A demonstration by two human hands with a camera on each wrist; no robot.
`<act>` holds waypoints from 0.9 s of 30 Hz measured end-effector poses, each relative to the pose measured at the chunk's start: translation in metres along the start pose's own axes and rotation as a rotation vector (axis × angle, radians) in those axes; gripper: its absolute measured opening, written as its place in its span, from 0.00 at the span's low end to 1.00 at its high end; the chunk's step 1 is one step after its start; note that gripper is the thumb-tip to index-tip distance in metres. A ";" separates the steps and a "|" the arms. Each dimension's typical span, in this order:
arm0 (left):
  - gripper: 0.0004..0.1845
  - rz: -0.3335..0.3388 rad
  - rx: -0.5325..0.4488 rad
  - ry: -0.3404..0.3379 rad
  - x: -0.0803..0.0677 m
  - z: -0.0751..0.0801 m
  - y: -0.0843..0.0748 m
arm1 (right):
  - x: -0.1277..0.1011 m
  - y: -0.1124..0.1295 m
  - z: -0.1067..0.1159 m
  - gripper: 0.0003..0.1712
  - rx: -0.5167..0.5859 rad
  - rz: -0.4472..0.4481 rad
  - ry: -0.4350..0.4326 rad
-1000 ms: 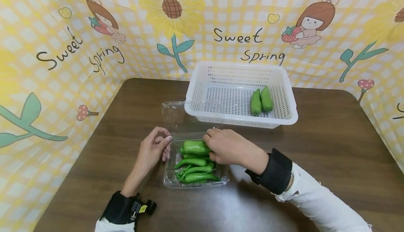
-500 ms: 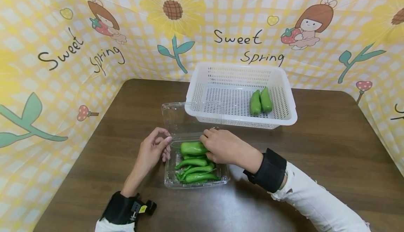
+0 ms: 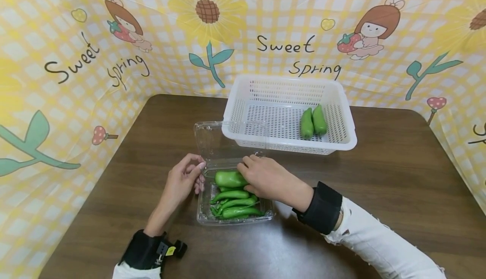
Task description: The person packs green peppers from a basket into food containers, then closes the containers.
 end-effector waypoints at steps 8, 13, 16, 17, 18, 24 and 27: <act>0.10 0.007 0.015 -0.002 0.001 0.001 0.001 | 0.001 -0.001 0.002 0.22 0.004 0.001 -0.076; 0.09 0.011 -0.001 0.000 0.001 0.001 0.001 | 0.002 0.001 0.004 0.20 0.000 0.016 -0.111; 0.10 0.012 -0.005 0.000 0.001 0.002 0.001 | 0.002 0.002 0.003 0.21 -0.003 0.017 -0.110; 0.10 0.012 -0.006 0.001 0.001 0.002 0.001 | 0.001 0.002 0.003 0.21 -0.004 0.017 -0.108; 0.10 0.013 -0.004 0.002 0.001 0.002 0.002 | 0.001 0.002 0.002 0.21 -0.004 0.016 -0.107; 0.10 0.021 -0.010 0.000 0.001 0.003 0.003 | -0.001 0.002 0.002 0.23 0.009 0.002 -0.121; 0.11 0.028 -0.023 0.000 0.001 0.004 0.004 | -0.002 0.001 0.001 0.25 0.009 0.000 -0.124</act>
Point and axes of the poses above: each hand's wrist, its own x-axis towards the middle knuckle, its own z-axis out of the back of the hand, y = z × x, the point moved 8 cm from there along x, towards the middle knuckle, and after that the axes turned 9 degrees about -x, right-handed, at the moved point
